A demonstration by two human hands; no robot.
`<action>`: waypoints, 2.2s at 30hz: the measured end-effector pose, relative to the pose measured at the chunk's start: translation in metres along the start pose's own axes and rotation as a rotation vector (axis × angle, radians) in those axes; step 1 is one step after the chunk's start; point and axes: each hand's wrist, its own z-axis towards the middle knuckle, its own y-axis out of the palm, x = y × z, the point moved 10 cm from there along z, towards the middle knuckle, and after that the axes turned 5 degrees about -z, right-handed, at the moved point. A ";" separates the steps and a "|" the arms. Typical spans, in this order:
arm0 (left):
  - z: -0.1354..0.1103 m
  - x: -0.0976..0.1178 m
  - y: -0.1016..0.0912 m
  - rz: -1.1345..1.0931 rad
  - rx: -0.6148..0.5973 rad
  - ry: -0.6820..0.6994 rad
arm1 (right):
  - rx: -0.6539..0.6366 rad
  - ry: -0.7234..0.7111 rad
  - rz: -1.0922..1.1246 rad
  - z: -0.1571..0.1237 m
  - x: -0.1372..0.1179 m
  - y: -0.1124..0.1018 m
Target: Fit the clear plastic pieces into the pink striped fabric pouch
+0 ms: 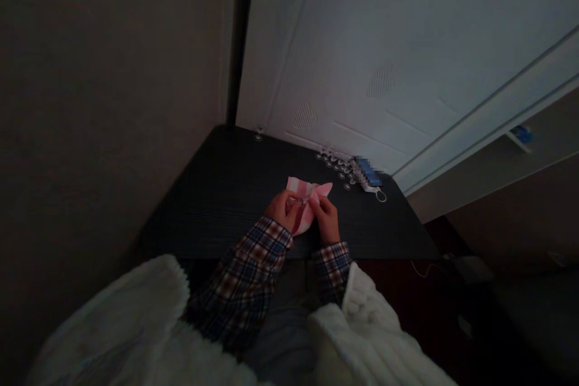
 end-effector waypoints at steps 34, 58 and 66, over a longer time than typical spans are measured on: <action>0.000 -0.005 -0.003 -0.061 0.025 -0.030 | 0.034 -0.040 0.046 -0.002 -0.002 -0.002; 0.000 -0.003 -0.004 -0.082 0.022 0.018 | 0.062 -0.100 0.001 -0.003 -0.010 -0.005; -0.001 -0.006 -0.006 -0.113 0.043 0.005 | 0.068 -0.105 -0.018 -0.003 -0.012 -0.005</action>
